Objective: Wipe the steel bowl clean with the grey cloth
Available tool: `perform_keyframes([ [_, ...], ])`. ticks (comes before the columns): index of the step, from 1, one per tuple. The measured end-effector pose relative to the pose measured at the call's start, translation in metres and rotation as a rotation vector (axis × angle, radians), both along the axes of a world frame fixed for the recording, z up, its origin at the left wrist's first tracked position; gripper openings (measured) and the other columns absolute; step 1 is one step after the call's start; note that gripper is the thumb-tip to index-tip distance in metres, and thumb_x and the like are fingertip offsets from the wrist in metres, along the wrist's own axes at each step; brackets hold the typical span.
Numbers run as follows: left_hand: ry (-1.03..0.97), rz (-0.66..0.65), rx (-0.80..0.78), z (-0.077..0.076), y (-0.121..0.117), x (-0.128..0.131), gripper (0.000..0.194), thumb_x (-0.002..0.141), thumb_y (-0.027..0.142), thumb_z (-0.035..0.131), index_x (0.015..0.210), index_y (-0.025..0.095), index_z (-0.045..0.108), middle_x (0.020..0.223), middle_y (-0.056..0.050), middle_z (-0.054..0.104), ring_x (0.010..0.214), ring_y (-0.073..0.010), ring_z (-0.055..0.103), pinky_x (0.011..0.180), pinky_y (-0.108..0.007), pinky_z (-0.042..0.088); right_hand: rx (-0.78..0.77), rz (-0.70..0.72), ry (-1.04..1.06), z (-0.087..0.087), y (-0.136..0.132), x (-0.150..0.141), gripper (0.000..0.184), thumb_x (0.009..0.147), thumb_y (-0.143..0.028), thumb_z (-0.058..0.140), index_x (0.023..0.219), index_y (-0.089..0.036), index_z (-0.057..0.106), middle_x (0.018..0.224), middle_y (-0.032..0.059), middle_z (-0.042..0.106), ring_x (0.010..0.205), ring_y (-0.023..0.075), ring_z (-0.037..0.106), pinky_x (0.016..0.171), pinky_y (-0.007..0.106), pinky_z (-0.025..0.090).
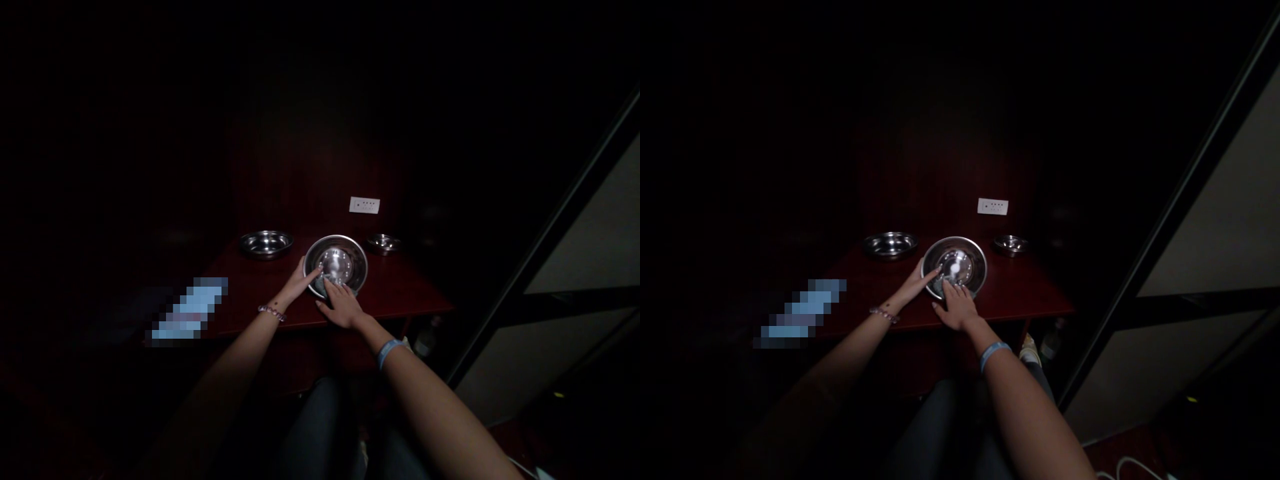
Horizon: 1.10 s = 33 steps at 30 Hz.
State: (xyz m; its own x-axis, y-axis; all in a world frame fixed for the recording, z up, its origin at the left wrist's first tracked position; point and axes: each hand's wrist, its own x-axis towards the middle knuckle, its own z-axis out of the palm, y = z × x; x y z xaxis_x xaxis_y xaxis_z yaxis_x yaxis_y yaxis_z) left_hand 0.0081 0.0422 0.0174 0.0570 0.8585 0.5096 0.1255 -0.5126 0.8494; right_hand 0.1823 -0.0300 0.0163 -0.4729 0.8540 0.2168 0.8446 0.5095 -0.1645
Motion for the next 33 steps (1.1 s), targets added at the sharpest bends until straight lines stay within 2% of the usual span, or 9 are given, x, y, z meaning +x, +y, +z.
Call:
perform_keyframes([
  [5, 0.027, -0.084, 0.011, -0.006, 0.005, -0.001, 0.083, 0.076, 0.045, 0.075, 0.146, 0.014, 0.042, 0.147, -0.018, 0.052, 0.136, -0.0292, 0.051, 0.118, -0.046, 0.034, 0.009, -0.092, -0.007, -0.004, 0.001, -0.011, 0.073, 0.099, -0.047, 0.039, 0.159, -0.009, 0.019, 0.164, 0.0117, 0.028, 0.149, 0.0282, 0.03, 0.123, 0.044, 0.018],
  [10, 0.083, -0.097, -0.037, -0.011, 0.009, -0.004, 0.074, 0.078, 0.046, 0.072, 0.14, 0.012, 0.049, 0.142, -0.019, 0.058, 0.131, -0.0296, 0.055, 0.116, -0.047, 0.038, 0.031, -0.096, -0.012, -0.005, 0.001, -0.01, 0.074, 0.099, -0.048, 0.039, 0.16, -0.011, 0.018, 0.163, 0.0117, 0.03, 0.149, 0.0279, 0.03, 0.123, 0.045, 0.02],
  [16, 0.109, -0.03, -0.005, -0.019, 0.016, -0.008, 0.064, 0.081, 0.043, 0.069, 0.135, 0.012, 0.054, 0.139, -0.018, 0.061, 0.129, -0.0299, 0.057, 0.116, -0.048, 0.038, 0.07, -0.036, -0.075, 0.001, 0.001, 0.002, 0.072, 0.101, -0.052, 0.035, 0.16, -0.013, 0.019, 0.161, 0.0111, 0.036, 0.149, 0.024, 0.032, 0.122, 0.041, 0.023],
  [22, 0.074, -0.015, -0.019, -0.015, 0.013, -0.008, 0.059, 0.079, 0.039, 0.07, 0.131, 0.013, 0.058, 0.135, -0.017, 0.064, 0.129, -0.0314, 0.057, 0.115, -0.048, 0.039, 0.11, 0.011, -0.103, 0.006, 0.005, 0.022, 0.062, 0.103, -0.049, 0.032, 0.157, -0.019, 0.031, 0.159, 0.0051, 0.041, 0.147, 0.0224, 0.035, 0.124, 0.042, 0.018],
  [27, 0.047, -0.031, -0.002, -0.014, 0.013, -0.007, 0.063, 0.079, 0.034, 0.069, 0.136, 0.012, 0.054, 0.141, -0.018, 0.059, 0.133, -0.0314, 0.054, 0.117, -0.05, 0.035, 0.224, -0.024, -0.123, 0.012, 0.012, 0.046, 0.055, 0.104, -0.043, 0.032, 0.153, -0.019, 0.04, 0.155, 0.0055, 0.045, 0.148, 0.0235, 0.033, 0.126, 0.05, 0.007],
  [33, 0.043, 0.001, -0.02, -0.016, 0.014, -0.007, 0.064, 0.079, 0.033, 0.07, 0.138, 0.014, 0.054, 0.141, -0.017, 0.06, 0.132, -0.0315, 0.054, 0.117, -0.05, 0.035, 0.28, -0.072, -0.116, 0.013, 0.016, 0.051, 0.057, 0.103, -0.042, 0.033, 0.151, -0.014, 0.043, 0.154, 0.0098, 0.047, 0.149, 0.0252, 0.03, 0.126, 0.05, 0.005],
])
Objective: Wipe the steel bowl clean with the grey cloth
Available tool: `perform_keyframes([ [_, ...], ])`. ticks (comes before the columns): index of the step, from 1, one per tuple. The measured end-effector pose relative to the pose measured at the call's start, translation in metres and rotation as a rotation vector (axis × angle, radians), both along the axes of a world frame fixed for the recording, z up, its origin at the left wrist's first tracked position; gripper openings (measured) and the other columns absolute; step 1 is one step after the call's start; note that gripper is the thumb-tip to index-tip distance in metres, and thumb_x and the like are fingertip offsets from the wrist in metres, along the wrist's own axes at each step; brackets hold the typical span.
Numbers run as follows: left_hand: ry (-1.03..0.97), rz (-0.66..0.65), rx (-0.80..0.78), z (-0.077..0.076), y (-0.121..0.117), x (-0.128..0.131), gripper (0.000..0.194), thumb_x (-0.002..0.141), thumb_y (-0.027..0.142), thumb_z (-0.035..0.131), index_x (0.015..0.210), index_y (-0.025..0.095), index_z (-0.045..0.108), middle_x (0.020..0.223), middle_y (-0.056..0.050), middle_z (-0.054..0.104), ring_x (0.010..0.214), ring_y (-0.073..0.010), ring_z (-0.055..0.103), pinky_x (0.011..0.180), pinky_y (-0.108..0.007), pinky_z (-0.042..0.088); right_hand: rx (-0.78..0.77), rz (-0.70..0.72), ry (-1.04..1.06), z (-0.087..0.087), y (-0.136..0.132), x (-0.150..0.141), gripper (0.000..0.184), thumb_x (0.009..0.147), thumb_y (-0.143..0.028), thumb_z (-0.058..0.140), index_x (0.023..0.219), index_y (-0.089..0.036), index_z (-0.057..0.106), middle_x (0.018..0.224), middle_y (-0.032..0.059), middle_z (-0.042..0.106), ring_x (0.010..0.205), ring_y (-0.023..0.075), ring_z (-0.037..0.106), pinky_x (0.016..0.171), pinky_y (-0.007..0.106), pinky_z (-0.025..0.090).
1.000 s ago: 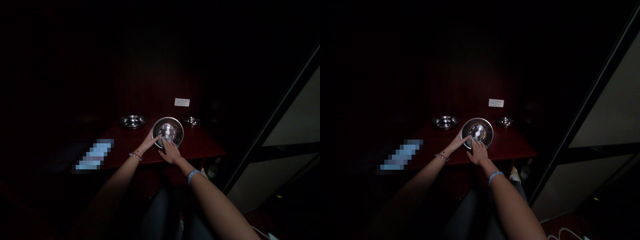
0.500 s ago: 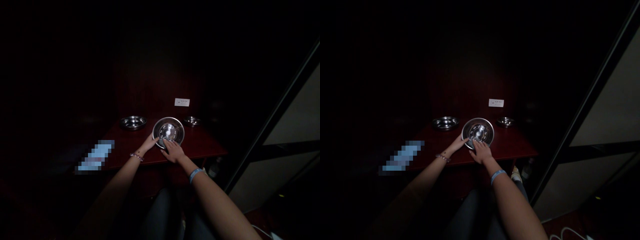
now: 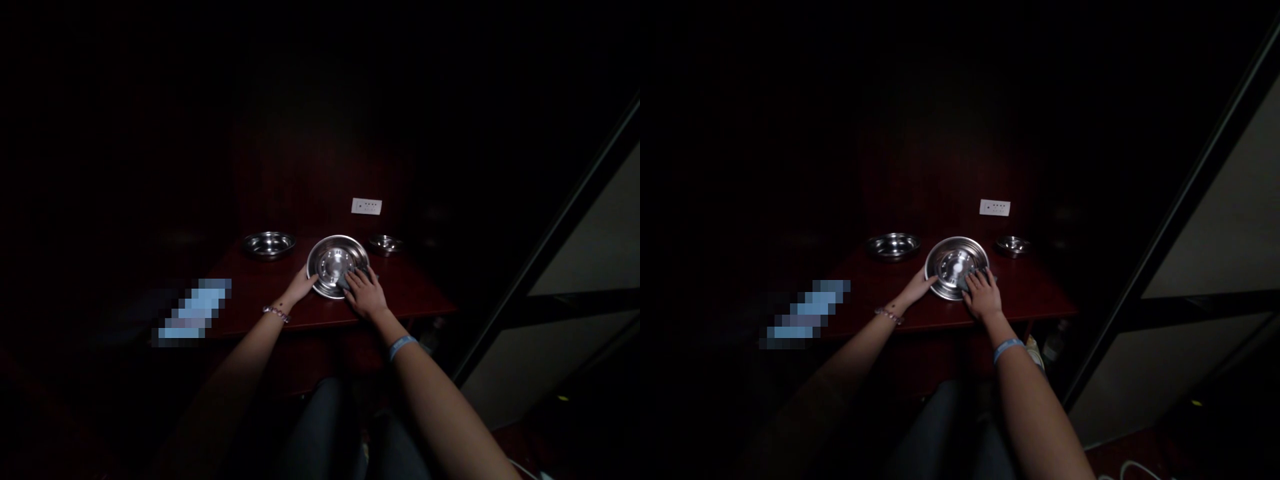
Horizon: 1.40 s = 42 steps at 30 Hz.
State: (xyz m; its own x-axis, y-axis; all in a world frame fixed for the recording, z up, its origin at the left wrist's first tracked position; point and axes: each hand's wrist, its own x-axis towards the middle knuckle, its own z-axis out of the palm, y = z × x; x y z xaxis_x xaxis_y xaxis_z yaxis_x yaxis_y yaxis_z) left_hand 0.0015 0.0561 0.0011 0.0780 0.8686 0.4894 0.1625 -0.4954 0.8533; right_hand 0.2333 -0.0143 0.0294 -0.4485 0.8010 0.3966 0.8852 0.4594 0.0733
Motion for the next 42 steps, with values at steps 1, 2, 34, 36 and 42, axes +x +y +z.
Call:
perform_keyframes([
  [1, -0.005, 0.005, 0.0, 0.0, 0.0, 0.0, 0.064, 0.079, 0.032, 0.069, 0.138, 0.013, 0.054, 0.141, -0.017, 0.06, 0.132, -0.0317, 0.054, 0.117, -0.05, 0.036, -0.003, -0.009, 0.001, -0.001, 0.0, -0.002, 0.058, 0.103, -0.043, 0.033, 0.151, -0.013, 0.042, 0.154, 0.0104, 0.047, 0.15, 0.0256, 0.03, 0.126, 0.05, 0.005],
  [2, -0.009, 0.007, 0.004, -0.001, 0.001, 0.0, 0.064, 0.079, 0.032, 0.069, 0.138, 0.013, 0.054, 0.14, -0.017, 0.06, 0.132, -0.0318, 0.054, 0.117, -0.05, 0.036, -0.007, -0.017, 0.001, -0.002, 0.0, -0.003, 0.059, 0.103, -0.043, 0.033, 0.152, -0.013, 0.042, 0.154, 0.0109, 0.046, 0.15, 0.026, 0.029, 0.126, 0.051, 0.004],
  [34, 0.186, -0.067, -0.052, 0.0, -0.008, 0.004, 0.091, 0.08, 0.051, 0.069, 0.149, 0.013, 0.022, 0.149, -0.02, 0.044, 0.145, -0.0316, 0.038, 0.125, -0.046, 0.022, -0.323, -0.001, 0.075, -0.008, -0.017, -0.038, 0.071, 0.103, -0.053, 0.026, 0.161, -0.014, 0.013, 0.166, 0.0099, 0.023, 0.153, 0.0258, 0.021, 0.124, 0.05, 0.006],
  [36, 0.182, -0.058, -0.016, -0.002, -0.005, 0.002, 0.091, 0.081, 0.05, 0.067, 0.151, 0.012, 0.022, 0.153, -0.02, 0.04, 0.147, -0.0322, 0.034, 0.125, -0.046, 0.019, -0.286, 0.023, 0.045, -0.008, -0.016, -0.035, 0.07, 0.103, -0.052, 0.027, 0.161, -0.014, 0.016, 0.165, 0.0101, 0.026, 0.152, 0.0243, 0.024, 0.125, 0.049, 0.004],
  [42, 0.122, -0.069, 0.098, 0.0, -0.001, 0.001, 0.081, 0.084, 0.045, 0.063, 0.152, 0.014, 0.031, 0.158, -0.016, 0.037, 0.148, -0.0308, 0.032, 0.126, -0.045, 0.017, -0.18, 0.019, -0.035, -0.009, -0.011, -0.024, 0.062, 0.104, -0.048, 0.029, 0.158, -0.019, 0.027, 0.16, 0.0075, 0.037, 0.149, 0.0232, 0.032, 0.125, 0.048, 0.001],
])
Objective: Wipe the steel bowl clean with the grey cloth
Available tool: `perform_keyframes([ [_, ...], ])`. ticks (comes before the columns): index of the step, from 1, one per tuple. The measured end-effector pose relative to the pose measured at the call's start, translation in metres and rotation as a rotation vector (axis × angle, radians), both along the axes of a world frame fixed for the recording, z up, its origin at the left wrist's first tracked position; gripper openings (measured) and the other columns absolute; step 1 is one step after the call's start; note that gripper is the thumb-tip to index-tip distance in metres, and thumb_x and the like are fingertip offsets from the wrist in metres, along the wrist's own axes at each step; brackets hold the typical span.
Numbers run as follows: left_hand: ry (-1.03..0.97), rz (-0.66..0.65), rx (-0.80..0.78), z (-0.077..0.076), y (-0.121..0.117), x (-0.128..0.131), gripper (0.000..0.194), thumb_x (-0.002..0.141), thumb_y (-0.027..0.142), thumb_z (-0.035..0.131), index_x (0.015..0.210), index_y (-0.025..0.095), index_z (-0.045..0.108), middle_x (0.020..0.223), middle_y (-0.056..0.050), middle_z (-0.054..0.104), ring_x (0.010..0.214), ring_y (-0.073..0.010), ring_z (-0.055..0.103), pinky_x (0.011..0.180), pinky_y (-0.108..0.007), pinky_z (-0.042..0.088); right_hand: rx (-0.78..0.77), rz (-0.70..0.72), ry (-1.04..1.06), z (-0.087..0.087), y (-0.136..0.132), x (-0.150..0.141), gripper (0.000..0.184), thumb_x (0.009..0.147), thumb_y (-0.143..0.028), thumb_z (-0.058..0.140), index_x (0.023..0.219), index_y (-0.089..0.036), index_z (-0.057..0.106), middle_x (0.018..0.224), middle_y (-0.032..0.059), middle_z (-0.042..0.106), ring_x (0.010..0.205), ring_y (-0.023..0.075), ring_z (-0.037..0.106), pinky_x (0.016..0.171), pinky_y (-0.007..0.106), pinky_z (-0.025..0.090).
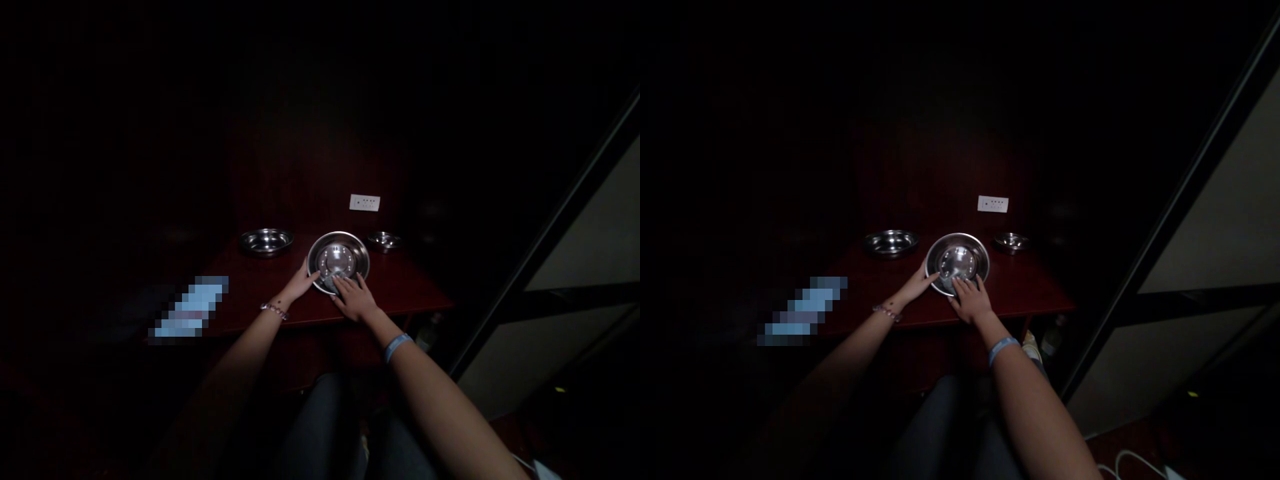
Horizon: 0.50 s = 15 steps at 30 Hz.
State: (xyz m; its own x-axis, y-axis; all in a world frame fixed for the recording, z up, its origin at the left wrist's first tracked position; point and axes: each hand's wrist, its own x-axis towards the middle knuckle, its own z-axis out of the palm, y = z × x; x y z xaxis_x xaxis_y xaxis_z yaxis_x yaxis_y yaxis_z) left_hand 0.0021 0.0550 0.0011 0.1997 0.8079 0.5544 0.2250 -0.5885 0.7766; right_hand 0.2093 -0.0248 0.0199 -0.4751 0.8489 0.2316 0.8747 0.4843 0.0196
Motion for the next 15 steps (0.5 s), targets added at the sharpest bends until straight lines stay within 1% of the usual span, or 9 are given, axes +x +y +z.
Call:
perform_keyframes([
  [2, -0.03, 0.009, -0.013, 0.001, 0.0, 0.0, 0.078, 0.084, 0.044, 0.063, 0.151, 0.014, 0.035, 0.157, -0.016, 0.04, 0.147, -0.0301, 0.034, 0.125, -0.044, 0.019, 0.036, -0.012, -0.02, 0.001, 0.001, 0.003, 0.061, 0.103, -0.047, 0.029, 0.157, -0.018, 0.031, 0.159, 0.0078, 0.04, 0.148, 0.0239, 0.034, 0.126, 0.048, 0.0],
  [5, -0.079, 0.049, -0.062, 0.003, -0.001, 0.0, 0.071, 0.085, 0.045, 0.061, 0.146, 0.015, 0.043, 0.152, -0.015, 0.049, 0.143, -0.0293, 0.042, 0.123, -0.045, 0.024, 0.086, -0.032, -0.04, 0.003, 0.002, 0.007, 0.06, 0.103, -0.047, 0.028, 0.154, -0.017, 0.037, 0.156, 0.0081, 0.044, 0.148, 0.0247, 0.034, 0.126, 0.048, 0.0],
  [9, -0.122, 0.07, -0.11, 0.007, -0.006, 0.002, 0.065, 0.087, 0.051, 0.058, 0.139, 0.013, 0.051, 0.143, -0.016, 0.058, 0.134, -0.0298, 0.052, 0.119, -0.045, 0.032, 0.142, -0.086, -0.036, 0.005, 0.002, 0.009, 0.06, 0.103, -0.045, 0.028, 0.152, -0.014, 0.042, 0.155, 0.0094, 0.045, 0.149, 0.0255, 0.031, 0.126, 0.048, 0.0],
  [11, -0.131, 0.074, -0.123, 0.009, -0.009, 0.003, 0.065, 0.087, 0.054, 0.057, 0.137, 0.012, 0.053, 0.142, -0.016, 0.059, 0.134, -0.0297, 0.053, 0.119, -0.044, 0.033, 0.134, -0.113, -0.023, 0.005, 0.001, 0.008, 0.061, 0.103, -0.045, 0.028, 0.152, -0.011, 0.041, 0.156, 0.0109, 0.042, 0.15, 0.026, 0.028, 0.126, 0.047, 0.0],
  [15, -0.13, 0.081, -0.147, 0.011, -0.009, 0.004, 0.068, 0.088, 0.058, 0.055, 0.139, 0.013, 0.052, 0.144, -0.014, 0.058, 0.136, -0.0286, 0.051, 0.119, -0.043, 0.033, 0.046, -0.141, 0.007, 0.002, -0.001, 0.0, 0.066, 0.102, -0.049, 0.026, 0.155, -0.01, 0.034, 0.16, 0.0119, 0.035, 0.153, 0.026, 0.021, 0.126, 0.048, -0.001],
])
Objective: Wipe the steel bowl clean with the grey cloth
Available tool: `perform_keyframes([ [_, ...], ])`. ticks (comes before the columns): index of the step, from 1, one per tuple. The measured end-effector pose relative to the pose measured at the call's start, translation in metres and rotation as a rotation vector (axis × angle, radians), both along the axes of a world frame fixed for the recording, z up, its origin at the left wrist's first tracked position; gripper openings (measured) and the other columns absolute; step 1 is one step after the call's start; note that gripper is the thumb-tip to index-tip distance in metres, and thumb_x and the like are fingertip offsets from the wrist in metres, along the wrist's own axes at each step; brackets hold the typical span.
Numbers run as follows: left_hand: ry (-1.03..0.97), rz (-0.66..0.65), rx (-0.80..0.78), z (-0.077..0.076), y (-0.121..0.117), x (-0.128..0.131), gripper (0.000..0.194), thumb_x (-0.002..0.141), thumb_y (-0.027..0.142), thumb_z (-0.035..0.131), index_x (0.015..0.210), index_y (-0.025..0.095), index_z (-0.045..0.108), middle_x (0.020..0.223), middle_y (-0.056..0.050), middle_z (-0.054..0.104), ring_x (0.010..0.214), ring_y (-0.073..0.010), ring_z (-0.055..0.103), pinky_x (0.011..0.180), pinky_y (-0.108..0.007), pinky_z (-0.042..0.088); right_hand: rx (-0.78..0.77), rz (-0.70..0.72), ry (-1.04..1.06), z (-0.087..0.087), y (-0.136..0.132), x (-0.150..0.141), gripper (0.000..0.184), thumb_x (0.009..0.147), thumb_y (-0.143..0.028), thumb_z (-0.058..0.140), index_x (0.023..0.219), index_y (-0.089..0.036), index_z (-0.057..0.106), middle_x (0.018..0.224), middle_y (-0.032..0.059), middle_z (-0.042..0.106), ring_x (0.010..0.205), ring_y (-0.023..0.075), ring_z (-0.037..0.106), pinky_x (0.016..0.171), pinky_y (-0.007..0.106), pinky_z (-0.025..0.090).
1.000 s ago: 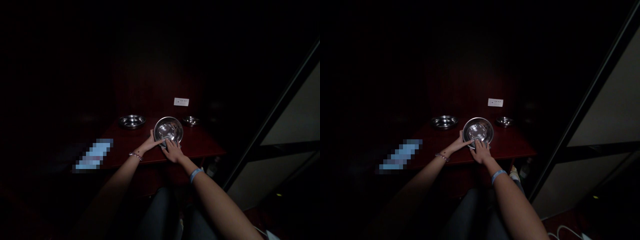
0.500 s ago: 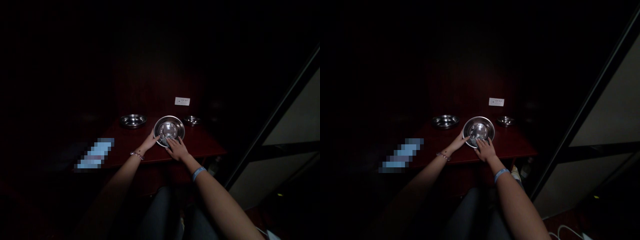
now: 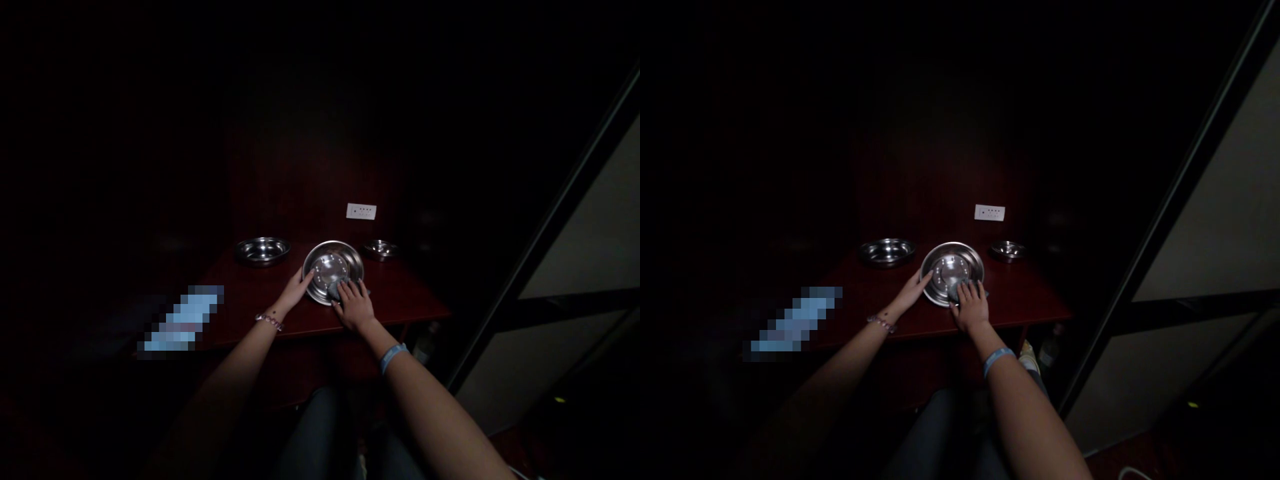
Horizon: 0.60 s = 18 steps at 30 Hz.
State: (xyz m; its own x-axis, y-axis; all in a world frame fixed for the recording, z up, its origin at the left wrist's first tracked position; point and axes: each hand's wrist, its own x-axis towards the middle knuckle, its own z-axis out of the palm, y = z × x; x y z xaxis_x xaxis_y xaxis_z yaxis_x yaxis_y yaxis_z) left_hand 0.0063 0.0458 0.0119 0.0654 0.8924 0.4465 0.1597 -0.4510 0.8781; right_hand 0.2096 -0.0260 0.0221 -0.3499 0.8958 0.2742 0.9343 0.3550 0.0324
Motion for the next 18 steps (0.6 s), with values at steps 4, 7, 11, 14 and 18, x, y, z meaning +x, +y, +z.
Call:
perform_keyframes([
  [4, 0.035, -0.017, 0.008, 0.0, 0.001, 0.0, 0.069, 0.09, 0.059, 0.053, 0.145, 0.018, 0.045, 0.151, -0.012, 0.052, 0.142, -0.0274, 0.045, 0.121, -0.042, 0.031, -0.066, -0.02, 0.023, -0.001, -0.003, -0.008, 0.069, 0.103, -0.05, 0.021, 0.157, -0.009, 0.028, 0.163, 0.0113, 0.029, 0.154, 0.0254, 0.017, 0.125, 0.047, -0.002],
  [7, 0.082, -0.046, 0.063, 0.0, -0.001, 0.001, 0.073, 0.09, 0.056, 0.056, 0.151, 0.022, 0.035, 0.155, -0.01, 0.046, 0.144, -0.0258, 0.042, 0.122, -0.042, 0.029, -0.107, -0.038, 0.052, -0.001, -0.006, -0.014, 0.071, 0.103, -0.052, 0.02, 0.158, -0.009, 0.026, 0.163, 0.0122, 0.028, 0.153, 0.0269, 0.019, 0.125, 0.048, -0.002],
  [11, 0.157, -0.14, 0.075, -0.002, -0.007, 0.002, 0.087, 0.082, 0.053, 0.067, 0.153, 0.022, 0.028, 0.156, -0.012, 0.043, 0.142, -0.027, 0.044, 0.122, -0.044, 0.031, -0.136, -0.045, 0.091, -0.001, -0.009, -0.019, 0.071, 0.103, -0.053, 0.021, 0.159, -0.01, 0.024, 0.164, 0.0128, 0.027, 0.152, 0.0282, 0.023, 0.125, 0.048, 0.002],
  [14, 0.185, -0.169, 0.056, -0.005, -0.008, 0.001, 0.091, 0.078, 0.05, 0.073, 0.153, 0.02, 0.03, 0.154, -0.014, 0.046, 0.14, -0.0283, 0.047, 0.121, -0.045, 0.032, -0.145, -0.037, 0.112, -0.001, -0.01, -0.022, 0.071, 0.103, -0.052, 0.021, 0.159, -0.009, 0.022, 0.164, 0.013, 0.026, 0.152, 0.0286, 0.022, 0.125, 0.048, 0.005],
  [18, 0.177, -0.136, 0.052, -0.009, 0.001, 0.0, 0.087, 0.077, 0.049, 0.072, 0.149, 0.016, 0.037, 0.15, -0.017, 0.05, 0.139, -0.0298, 0.048, 0.121, -0.048, 0.031, -0.16, 0.036, 0.1, 0.0, -0.01, -0.024, 0.073, 0.103, -0.054, 0.023, 0.161, -0.01, 0.014, 0.165, 0.0134, 0.024, 0.152, 0.0282, 0.023, 0.124, 0.047, 0.01],
])
